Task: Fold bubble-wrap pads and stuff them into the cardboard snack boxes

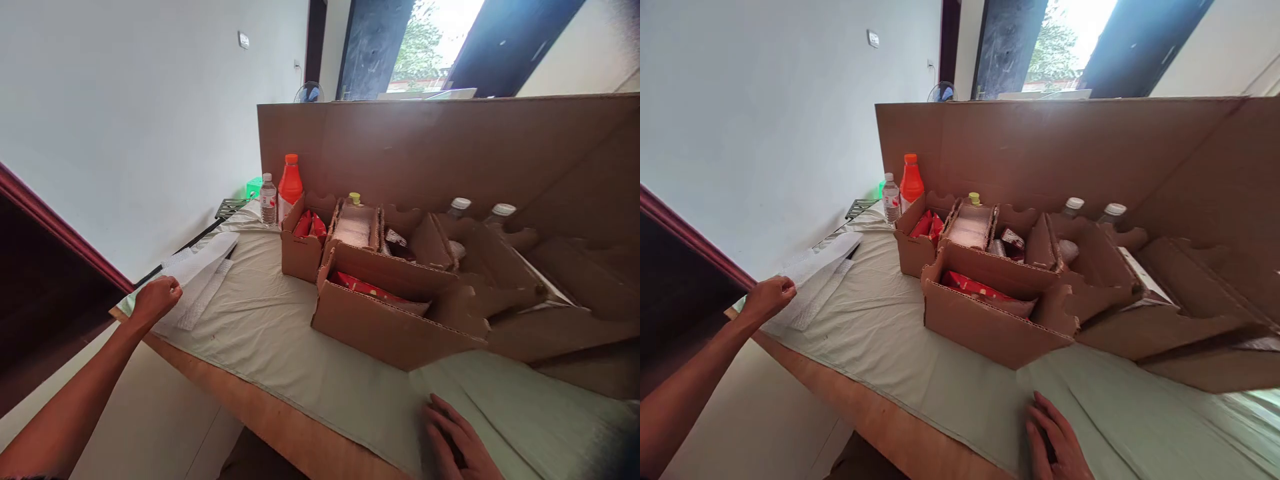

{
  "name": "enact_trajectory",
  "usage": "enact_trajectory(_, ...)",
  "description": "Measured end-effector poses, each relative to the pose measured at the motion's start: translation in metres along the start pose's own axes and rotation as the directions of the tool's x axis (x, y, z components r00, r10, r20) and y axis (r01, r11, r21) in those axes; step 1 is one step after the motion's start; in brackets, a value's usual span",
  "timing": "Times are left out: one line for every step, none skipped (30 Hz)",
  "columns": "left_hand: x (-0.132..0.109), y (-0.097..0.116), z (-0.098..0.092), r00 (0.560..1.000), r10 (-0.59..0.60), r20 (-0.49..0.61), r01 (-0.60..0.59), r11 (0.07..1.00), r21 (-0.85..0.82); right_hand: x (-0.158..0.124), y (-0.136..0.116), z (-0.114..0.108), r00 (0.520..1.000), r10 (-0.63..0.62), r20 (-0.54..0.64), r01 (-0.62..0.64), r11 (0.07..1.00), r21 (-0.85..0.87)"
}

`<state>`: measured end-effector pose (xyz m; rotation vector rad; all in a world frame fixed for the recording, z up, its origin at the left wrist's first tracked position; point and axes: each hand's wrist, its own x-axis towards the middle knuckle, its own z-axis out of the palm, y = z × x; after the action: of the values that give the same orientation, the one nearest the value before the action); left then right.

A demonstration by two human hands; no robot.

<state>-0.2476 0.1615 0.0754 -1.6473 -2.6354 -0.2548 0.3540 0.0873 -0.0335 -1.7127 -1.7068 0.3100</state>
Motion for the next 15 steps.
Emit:
enact_trajectory(-0.007,0.011,-0.003,0.999,0.033,-0.023,-0.033,0.999,-0.009,-0.002,-0.004,-0.002,1.0,0.006,-0.012,-0.006,1.0,0.019)
enact_trajectory(-0.016,0.023,-0.006,0.997,0.072,-0.038,-0.073,0.997,-0.02,-0.005,-0.009,-0.003,0.999,0.01,-0.034,-0.009,0.999,0.044)
enact_trajectory(-0.03,0.037,-0.008,0.991,0.123,-0.046,-0.125,0.991,-0.043,-0.008,-0.016,-0.003,0.998,0.011,-0.055,-0.007,0.997,0.077)
enact_trajectory(-0.046,0.051,-0.008,0.983,0.18,-0.044,-0.183,0.98,-0.08,-0.012,-0.024,-0.001,0.998,0.011,-0.057,-0.004,0.992,0.123)
enact_trajectory(-0.065,0.066,-0.008,0.969,0.243,-0.035,-0.245,0.962,-0.124,-0.016,-0.035,0.001,1.0,0.013,-0.027,-0.008,0.983,0.182)
enact_trajectory(-0.086,0.081,-0.007,0.944,0.328,-0.036,-0.327,0.916,-0.234,-0.02,-0.047,0.005,0.999,0.02,0.045,-0.031,0.966,0.256)
enact_trajectory(-0.108,0.096,-0.004,0.915,0.401,-0.033,-0.387,0.855,-0.345,-0.024,-0.062,0.01,0.988,0.029,0.154,-0.081,0.936,0.344)
enact_trajectory(-0.131,0.11,-0.001,0.886,0.464,-0.027,-0.427,0.791,-0.438,-0.027,-0.079,0.017,0.956,0.041,0.291,-0.169,0.886,0.431)
enact_trajectory(-0.152,0.123,0.003,0.849,0.529,-0.018,-0.462,0.724,-0.512,-0.029,-0.096,0.024,0.896,0.044,0.441,-0.287,0.815,0.503)
enact_trajectory(-0.173,0.134,0.009,0.805,0.593,-0.015,-0.5,0.666,-0.554,-0.03,-0.113,0.031,0.826,0.039,0.562,-0.412,0.722,0.556)
enact_trajectory(-0.191,0.144,0.015,0.75,0.662,-0.017,-0.54,0.596,-0.594,-0.029,-0.128,0.039,0.762,0.007,0.648,-0.508,0.627,0.59)
enact_trajectory(-0.208,0.152,0.024,0.684,0.729,-0.01,-0.565,0.522,-0.639,-0.027,-0.142,0.046,0.715,-0.049,0.697,-0.565,0.547,0.618)
enact_trajectory(-0.223,0.159,0.033,0.621,0.784,0.0,-0.568,0.451,-0.688,-0.023,-0.152,0.052,0.686,-0.105,0.72,-0.597,0.483,0.64)
enact_trajectory(-0.237,0.164,0.043,0.566,0.825,0.001,-0.554,0.381,-0.74,-0.017,-0.16,0.058,0.673,-0.143,0.725,-0.614,0.438,0.656)
enact_trajectory(-0.249,0.168,0.054,0.54,0.841,0.022,-0.512,0.35,-0.784,-0.01,-0.165,0.063,0.673,-0.154,0.724,-0.624,0.408,0.667)
